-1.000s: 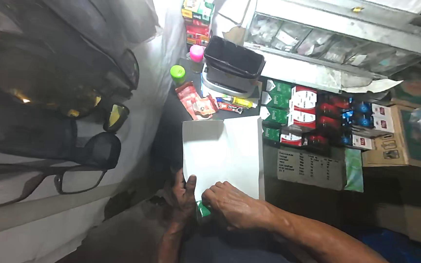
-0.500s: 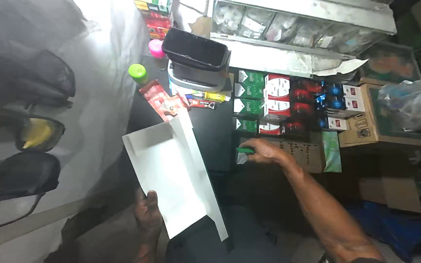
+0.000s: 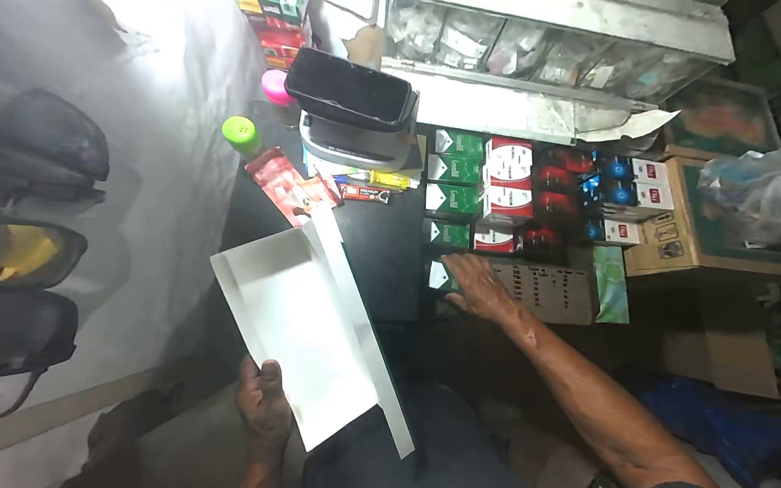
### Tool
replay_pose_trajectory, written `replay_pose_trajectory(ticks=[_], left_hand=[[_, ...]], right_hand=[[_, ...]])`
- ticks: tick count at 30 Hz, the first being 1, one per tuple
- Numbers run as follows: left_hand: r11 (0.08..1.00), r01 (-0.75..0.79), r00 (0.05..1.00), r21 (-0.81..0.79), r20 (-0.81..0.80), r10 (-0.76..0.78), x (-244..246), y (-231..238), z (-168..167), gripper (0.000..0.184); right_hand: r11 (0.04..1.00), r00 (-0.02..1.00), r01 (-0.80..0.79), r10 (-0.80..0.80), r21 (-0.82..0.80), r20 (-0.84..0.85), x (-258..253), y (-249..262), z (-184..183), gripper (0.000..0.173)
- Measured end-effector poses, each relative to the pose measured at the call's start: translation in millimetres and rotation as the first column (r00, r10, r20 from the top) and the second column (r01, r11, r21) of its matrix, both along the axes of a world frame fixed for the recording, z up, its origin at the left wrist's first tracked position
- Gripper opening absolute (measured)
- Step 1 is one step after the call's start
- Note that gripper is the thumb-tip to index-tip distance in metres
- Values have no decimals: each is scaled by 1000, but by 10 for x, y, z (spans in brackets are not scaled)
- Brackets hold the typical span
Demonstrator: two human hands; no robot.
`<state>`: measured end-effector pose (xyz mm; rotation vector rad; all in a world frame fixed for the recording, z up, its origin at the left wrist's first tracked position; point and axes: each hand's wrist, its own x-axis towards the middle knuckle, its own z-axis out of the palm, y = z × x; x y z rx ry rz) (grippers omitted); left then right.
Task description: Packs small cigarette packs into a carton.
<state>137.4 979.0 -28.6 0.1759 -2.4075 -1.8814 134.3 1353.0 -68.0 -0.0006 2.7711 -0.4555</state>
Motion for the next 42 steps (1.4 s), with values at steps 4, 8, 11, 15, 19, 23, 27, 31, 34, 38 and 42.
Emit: replay_pose_trajectory(ticks=[4,8,11,15,19,23,27,31,34,38,42], left_hand=[[1000,7,1000,12,19,-7,-20,32,18,50],[1000,-24,998,11,55,23,-21,-7,33,54],[999,-47,996,-21,72,48,-10,-79,62,56],[998,-57,996,4,74,57,15,-160,38,57],[999,-39,996,19,75,37,22,-237,59,56],[1000,-11,992,25,129,8,79,-325,96,60],[996,64,990,60,121,-71,115,-446,20,66],[983,137,983,123,106,-150,110,-508,25,67],[977,169,980,128,88,-180,84,-534,27,86],[971,179,981,161,47,-189,55,-500,75,93],[967,206,978,153,-51,-200,61,-380,145,93]], right_hand=[[999,998,-36,36,-1,-60,-16,-18,-101,70],[999,997,-42,42,-6,-66,-7,-8,-35,71],[1000,969,-1,-3,-17,-247,-30,-23,181,70],[997,903,66,-40,45,-427,-289,17,335,78],[976,834,191,-105,106,-542,-427,-20,277,75],[960,773,233,-87,154,-628,-338,-128,148,41],[952,796,209,-32,225,-604,-381,-188,80,24],[939,838,227,-53,259,-543,-524,-171,50,21],[940,865,308,-214,145,-455,-474,-329,182,28],[910,752,318,-412,-265,-514,-45,-835,474,30],[652,858,194,-474,-733,-195,533,-1537,822,36]])
